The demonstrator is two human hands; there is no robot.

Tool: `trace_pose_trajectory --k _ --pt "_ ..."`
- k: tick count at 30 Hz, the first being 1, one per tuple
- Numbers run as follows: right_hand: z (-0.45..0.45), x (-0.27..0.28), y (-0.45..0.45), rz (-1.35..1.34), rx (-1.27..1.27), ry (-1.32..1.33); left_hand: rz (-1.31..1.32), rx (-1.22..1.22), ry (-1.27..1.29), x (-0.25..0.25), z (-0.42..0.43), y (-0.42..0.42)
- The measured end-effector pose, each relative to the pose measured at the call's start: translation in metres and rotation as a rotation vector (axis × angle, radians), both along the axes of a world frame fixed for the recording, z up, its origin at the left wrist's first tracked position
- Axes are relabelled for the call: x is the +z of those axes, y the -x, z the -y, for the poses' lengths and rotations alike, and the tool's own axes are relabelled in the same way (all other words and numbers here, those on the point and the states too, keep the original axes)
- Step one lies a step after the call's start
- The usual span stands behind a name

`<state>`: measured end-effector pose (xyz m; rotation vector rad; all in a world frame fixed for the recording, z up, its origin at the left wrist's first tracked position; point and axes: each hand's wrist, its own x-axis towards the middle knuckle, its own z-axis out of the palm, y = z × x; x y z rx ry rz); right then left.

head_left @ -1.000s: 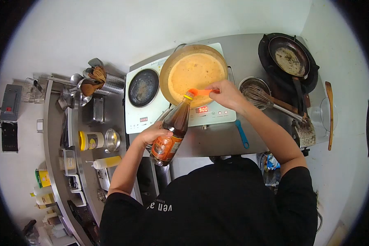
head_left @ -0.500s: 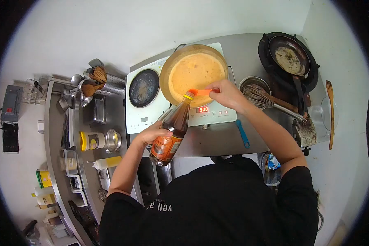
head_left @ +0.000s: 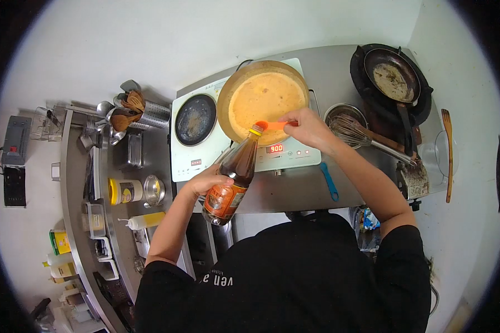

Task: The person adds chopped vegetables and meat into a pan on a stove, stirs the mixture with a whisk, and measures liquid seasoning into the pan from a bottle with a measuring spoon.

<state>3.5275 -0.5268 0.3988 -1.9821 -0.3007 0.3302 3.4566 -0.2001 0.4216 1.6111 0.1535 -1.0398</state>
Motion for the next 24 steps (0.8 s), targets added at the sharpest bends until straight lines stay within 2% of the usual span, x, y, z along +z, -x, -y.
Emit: trace_pose_trajectory --k 12,20,22,23,24 --pt "-0.002 -0.003 -0.002 -0.025 -0.004 -0.032 -0.009 -0.060 -0.001 -0.001 -0.004 -0.003" --pt "-0.003 -0.004 -0.011 -0.075 -0.011 -0.091 0.103 0.033 0.080 0.000 0.007 0.003" --pt "-0.005 0.000 -0.008 0.100 -0.067 -0.031 0.114 0.030 0.092 -0.008 0.006 0.001" --pt "-0.007 -0.004 -0.009 0.101 -0.065 -0.028 0.126 0.026 0.100 -0.012 0.006 0.001" --pt "-0.011 -0.007 -0.010 0.361 -0.049 0.139 0.126 0.027 0.103 -0.012 0.008 0.001"
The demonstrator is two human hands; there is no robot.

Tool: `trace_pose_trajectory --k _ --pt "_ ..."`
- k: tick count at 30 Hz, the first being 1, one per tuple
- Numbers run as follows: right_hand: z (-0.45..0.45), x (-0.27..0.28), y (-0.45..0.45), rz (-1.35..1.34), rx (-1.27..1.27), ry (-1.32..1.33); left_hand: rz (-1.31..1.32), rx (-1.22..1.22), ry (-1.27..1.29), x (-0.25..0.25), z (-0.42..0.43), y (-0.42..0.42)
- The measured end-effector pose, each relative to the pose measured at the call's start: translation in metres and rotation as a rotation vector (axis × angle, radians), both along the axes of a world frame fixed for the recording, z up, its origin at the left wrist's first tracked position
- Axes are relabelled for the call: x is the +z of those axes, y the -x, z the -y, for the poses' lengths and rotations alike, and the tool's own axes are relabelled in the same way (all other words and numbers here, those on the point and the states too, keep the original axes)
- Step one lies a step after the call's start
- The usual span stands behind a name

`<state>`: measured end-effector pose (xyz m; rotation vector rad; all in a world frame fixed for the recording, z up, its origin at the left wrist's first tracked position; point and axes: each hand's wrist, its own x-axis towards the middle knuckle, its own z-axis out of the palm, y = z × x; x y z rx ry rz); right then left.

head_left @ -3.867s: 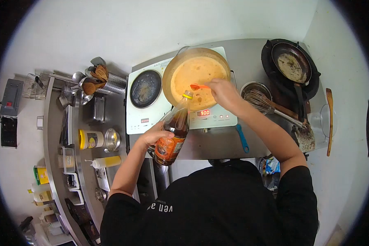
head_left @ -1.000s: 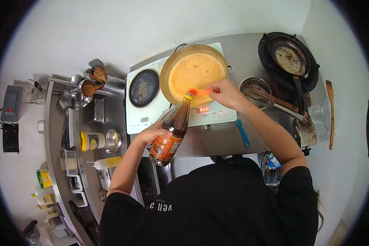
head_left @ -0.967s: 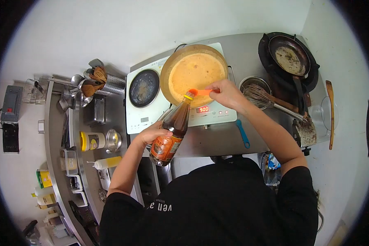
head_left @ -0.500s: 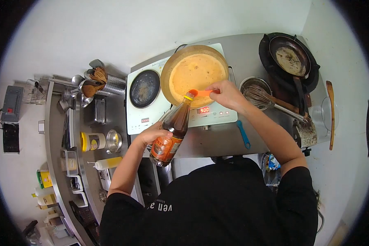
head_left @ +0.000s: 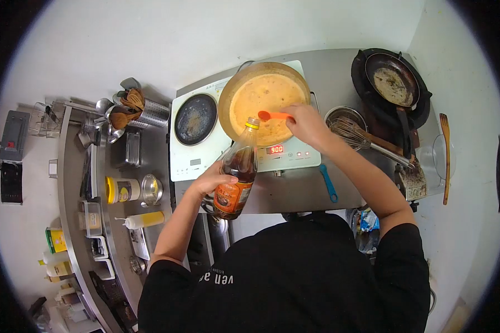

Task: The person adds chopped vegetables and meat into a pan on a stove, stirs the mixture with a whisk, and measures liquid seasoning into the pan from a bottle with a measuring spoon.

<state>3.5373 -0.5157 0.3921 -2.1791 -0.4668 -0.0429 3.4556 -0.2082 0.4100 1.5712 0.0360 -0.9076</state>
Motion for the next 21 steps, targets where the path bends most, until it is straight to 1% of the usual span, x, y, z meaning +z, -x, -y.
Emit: trace_pose_trajectory --k 1,2,4,5,7,8,10,11,13,14,16,17,19,21 --pt "-0.002 -0.002 -0.001 0.256 0.003 0.176 0.028 -0.002 0.020 0.001 0.003 0.000" --pt "-0.001 -0.005 -0.001 0.256 0.004 0.180 0.055 -0.003 0.040 0.001 0.006 0.000" --pt "0.000 0.000 0.001 0.606 0.066 0.371 0.070 0.002 0.050 -0.003 0.005 0.002" --pt "0.000 0.004 0.001 0.607 0.071 0.373 0.083 0.006 0.056 -0.004 0.005 0.003" --pt "0.001 0.021 0.002 0.835 0.027 0.283 0.074 0.006 0.079 -0.006 0.005 0.003" --pt "0.000 0.019 0.001 0.833 0.031 0.284 0.064 -0.001 0.100 -0.006 0.005 0.005" --pt "0.000 0.013 -0.001 0.666 -0.011 0.324 0.055 0.003 0.089 -0.011 0.003 0.007" --pt "0.000 0.007 0.000 0.668 -0.012 0.328 0.051 0.005 0.076 -0.012 0.002 0.007" --pt "-0.002 0.004 0.003 0.123 -0.102 0.126 0.083 0.015 0.085 -0.011 0.004 0.006" --pt "0.000 0.002 0.004 0.124 -0.096 0.127 0.104 0.032 0.091 -0.011 0.004 0.009" --pt "0.001 0.016 0.011 -0.100 -0.052 0.055 0.066 0.023 0.065 -0.009 0.001 0.009" --pt "0.000 0.016 0.014 -0.103 -0.054 0.053 0.031 0.007 0.043 -0.008 0.000 0.009" --pt "0.000 0.019 0.016 -0.157 -0.010 -0.046 0.028 -0.004 0.046 -0.012 -0.002 0.009" --pt "0.000 0.026 0.018 -0.198 -0.004 -0.057 0.027 -0.012 0.045 -0.015 -0.006 0.010"
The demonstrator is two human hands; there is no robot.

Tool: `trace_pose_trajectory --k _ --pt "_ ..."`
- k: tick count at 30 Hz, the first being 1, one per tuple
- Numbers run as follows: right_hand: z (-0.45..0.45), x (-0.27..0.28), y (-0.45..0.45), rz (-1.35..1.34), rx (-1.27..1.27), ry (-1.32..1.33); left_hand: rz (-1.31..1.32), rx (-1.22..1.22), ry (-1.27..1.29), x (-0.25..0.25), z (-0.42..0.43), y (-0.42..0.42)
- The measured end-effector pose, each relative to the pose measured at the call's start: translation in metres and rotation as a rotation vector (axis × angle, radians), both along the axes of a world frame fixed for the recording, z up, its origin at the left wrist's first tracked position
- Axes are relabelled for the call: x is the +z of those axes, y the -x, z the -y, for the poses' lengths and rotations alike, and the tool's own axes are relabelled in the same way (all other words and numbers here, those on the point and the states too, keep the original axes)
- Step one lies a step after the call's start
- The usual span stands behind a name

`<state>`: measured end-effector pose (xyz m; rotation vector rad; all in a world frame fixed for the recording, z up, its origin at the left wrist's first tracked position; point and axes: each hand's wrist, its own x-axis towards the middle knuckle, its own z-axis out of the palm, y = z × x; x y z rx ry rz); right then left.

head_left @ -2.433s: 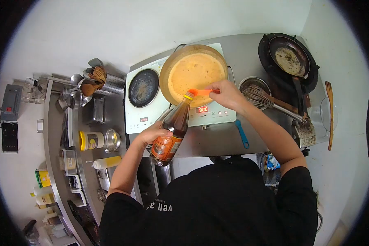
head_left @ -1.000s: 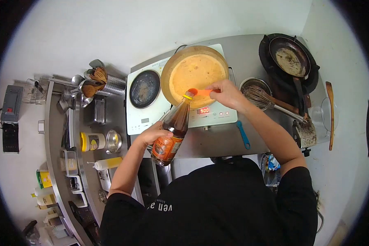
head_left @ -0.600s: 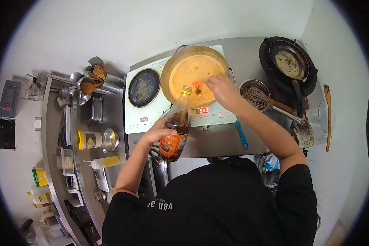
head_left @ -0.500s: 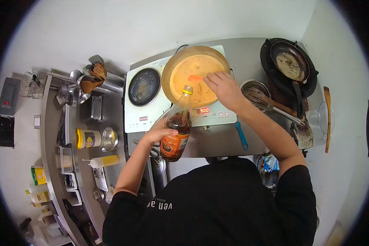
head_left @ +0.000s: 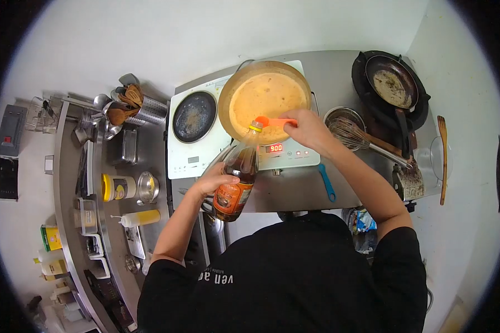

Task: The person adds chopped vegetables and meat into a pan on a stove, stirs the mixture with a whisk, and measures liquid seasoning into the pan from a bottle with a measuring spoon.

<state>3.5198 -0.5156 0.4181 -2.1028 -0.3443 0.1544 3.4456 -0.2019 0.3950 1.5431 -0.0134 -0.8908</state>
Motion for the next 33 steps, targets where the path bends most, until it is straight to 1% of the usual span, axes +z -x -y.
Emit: trace_pose_trajectory --k 1,3,5,8,11,14,17,21,26,29,33 --pt "0.000 0.001 0.000 -0.042 0.011 -0.010 0.005 0.017 -0.018 -0.001 -0.002 0.001" --pt "0.000 -0.005 0.000 -0.045 0.011 -0.026 0.008 0.030 -0.038 0.001 -0.003 0.002" --pt "0.001 -0.009 0.000 -0.049 0.013 -0.042 -0.068 0.025 -0.091 0.009 -0.002 0.003" --pt "0.000 -0.007 0.002 -0.074 0.025 -0.015 -0.101 0.011 -0.132 0.002 -0.010 0.003" --pt "0.000 -0.005 0.005 -0.082 0.020 -0.030 -0.168 0.051 -0.131 0.016 -0.004 0.004" --pt "0.002 -0.008 0.004 -0.115 0.051 -0.006 -0.134 0.011 -0.206 0.016 -0.006 0.004" --pt "0.002 -0.014 0.004 -0.100 0.056 -0.027 -0.146 0.030 -0.159 0.008 -0.012 0.004" --pt "0.004 -0.009 0.006 -0.142 0.047 -0.033 -0.130 0.019 -0.144 0.012 -0.009 0.004" --pt "0.004 -0.012 0.006 -0.169 0.048 -0.032 -0.188 0.040 -0.140 0.025 -0.002 0.005" --pt "0.005 -0.014 0.006 -0.177 0.047 -0.048 -0.202 0.024 -0.125 0.018 -0.008 0.004" --pt "0.005 -0.015 0.005 -0.191 0.057 -0.060 -0.205 0.041 -0.137 0.027 -0.002 0.005"
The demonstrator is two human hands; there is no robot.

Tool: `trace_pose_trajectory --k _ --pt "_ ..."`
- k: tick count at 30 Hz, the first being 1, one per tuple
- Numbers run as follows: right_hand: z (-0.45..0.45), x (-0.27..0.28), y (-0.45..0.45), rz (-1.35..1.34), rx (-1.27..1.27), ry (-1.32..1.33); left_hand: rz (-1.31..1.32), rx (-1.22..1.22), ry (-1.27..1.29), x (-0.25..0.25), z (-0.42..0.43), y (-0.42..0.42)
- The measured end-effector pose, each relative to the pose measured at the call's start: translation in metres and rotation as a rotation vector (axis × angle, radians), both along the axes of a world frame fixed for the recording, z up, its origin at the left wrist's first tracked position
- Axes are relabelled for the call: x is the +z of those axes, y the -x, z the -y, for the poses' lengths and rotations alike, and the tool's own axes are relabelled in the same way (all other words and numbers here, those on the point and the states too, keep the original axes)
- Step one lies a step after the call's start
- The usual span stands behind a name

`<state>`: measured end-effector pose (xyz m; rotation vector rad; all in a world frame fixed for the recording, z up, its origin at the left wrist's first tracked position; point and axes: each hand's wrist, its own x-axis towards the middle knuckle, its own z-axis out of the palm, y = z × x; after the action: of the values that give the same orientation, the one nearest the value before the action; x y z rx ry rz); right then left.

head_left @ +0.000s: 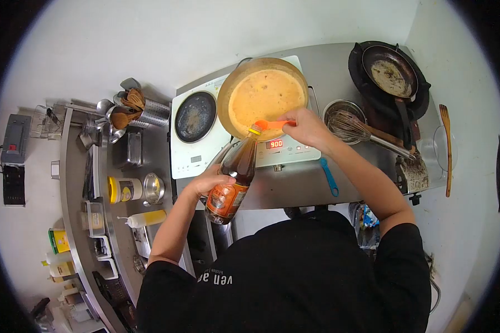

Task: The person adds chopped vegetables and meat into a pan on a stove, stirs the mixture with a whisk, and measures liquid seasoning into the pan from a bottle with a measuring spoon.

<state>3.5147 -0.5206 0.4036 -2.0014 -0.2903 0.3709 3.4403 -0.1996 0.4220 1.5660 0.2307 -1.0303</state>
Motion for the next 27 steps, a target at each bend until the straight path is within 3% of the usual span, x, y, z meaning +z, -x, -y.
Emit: trace_pose_trajectory --k 21,27 --pt "0.005 -0.002 -0.002 -0.004 -0.011 -0.008 -0.001 -0.061 0.008 -0.001 0.000 -0.005" --pt "0.006 -0.004 -0.011 -0.021 -0.008 -0.084 0.117 -0.059 -0.020 0.004 0.009 -0.005"
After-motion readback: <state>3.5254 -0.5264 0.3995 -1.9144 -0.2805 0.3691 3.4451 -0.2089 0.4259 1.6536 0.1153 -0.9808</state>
